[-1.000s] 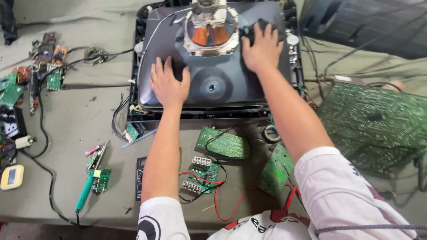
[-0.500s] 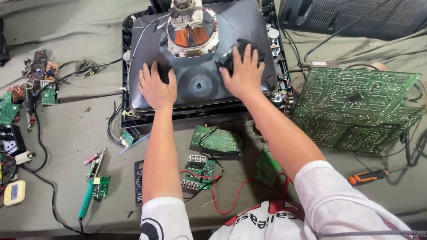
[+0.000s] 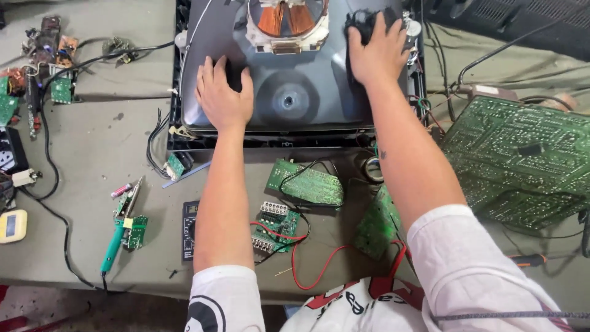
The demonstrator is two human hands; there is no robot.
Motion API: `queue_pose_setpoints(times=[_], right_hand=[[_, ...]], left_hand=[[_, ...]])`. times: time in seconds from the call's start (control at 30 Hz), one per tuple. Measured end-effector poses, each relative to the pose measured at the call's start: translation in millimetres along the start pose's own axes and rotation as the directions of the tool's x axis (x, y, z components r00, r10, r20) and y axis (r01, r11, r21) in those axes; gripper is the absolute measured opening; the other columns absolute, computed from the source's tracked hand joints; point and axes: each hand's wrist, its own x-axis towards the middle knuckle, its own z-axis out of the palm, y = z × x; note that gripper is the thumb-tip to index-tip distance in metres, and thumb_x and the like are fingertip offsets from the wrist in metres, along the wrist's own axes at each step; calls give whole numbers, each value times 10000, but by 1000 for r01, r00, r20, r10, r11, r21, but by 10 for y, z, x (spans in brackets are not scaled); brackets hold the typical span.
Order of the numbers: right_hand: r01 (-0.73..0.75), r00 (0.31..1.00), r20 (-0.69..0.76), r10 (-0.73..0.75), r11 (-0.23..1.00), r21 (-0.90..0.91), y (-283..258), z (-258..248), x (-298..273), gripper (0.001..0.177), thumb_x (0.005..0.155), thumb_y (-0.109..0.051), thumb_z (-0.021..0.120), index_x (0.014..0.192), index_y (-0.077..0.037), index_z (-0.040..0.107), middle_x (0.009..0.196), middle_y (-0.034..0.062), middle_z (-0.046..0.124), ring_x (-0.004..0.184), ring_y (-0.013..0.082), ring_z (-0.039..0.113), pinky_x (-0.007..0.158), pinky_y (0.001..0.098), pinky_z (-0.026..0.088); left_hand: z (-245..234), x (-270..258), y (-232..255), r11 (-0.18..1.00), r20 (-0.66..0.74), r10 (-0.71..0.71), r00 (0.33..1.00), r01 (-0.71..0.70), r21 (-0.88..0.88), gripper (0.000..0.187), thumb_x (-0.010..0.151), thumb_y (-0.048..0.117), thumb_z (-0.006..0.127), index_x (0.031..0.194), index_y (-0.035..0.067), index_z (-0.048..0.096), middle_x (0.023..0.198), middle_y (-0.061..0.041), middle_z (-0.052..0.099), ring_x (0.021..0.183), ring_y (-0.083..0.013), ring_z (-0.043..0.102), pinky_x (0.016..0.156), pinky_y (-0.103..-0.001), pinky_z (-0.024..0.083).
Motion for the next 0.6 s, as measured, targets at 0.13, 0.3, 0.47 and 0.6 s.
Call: queue_pose_setpoints(times=[0.13,0.3,0.47,0.6], right_hand=[[42,999,-5,-43,998,-53,-57,-32,-433,759,1051,-599,403,1630,-140,230,1660,271,110,1536,450,100,1196,654,140],[383,900,-143,-411,905,-188,188,231,-954,710,1047,-567,468,1612,-164,318,1670,212,215,1537,417,196,1194,644,205],[351,919,-136,-370,925,-147,101,218,-846,681,1044,-520,450,1610,-165,320,1671,206,213,1536,421,179,1185,648,194],[239,971,22,-238,966,-95,-143,24,-544,626,1067,-426,325,1626,-151,265,1680,200,147,1546,399,106,1223,612,117]], left_hand=[[7,18,-5,1000,13,4,1000,-4,19,511,934,474,637,1331,154,671,1479,-128,556,1391,-352,453,1127,-551,325],[-9,-5,5,1000,-2,14,1000,-13,27,486,957,434,648,1345,140,660,1480,-135,553,1376,-382,467,1112,-556,344],[44,-21,-47,999,-8,18,1000,-18,37,506,966,456,615,1365,146,649,1496,-143,542,1394,-382,453,1130,-550,328],[55,-29,-54,999,4,7,1000,-7,39,508,961,454,614,1364,145,648,1503,-136,534,1406,-373,441,1139,-550,323]])
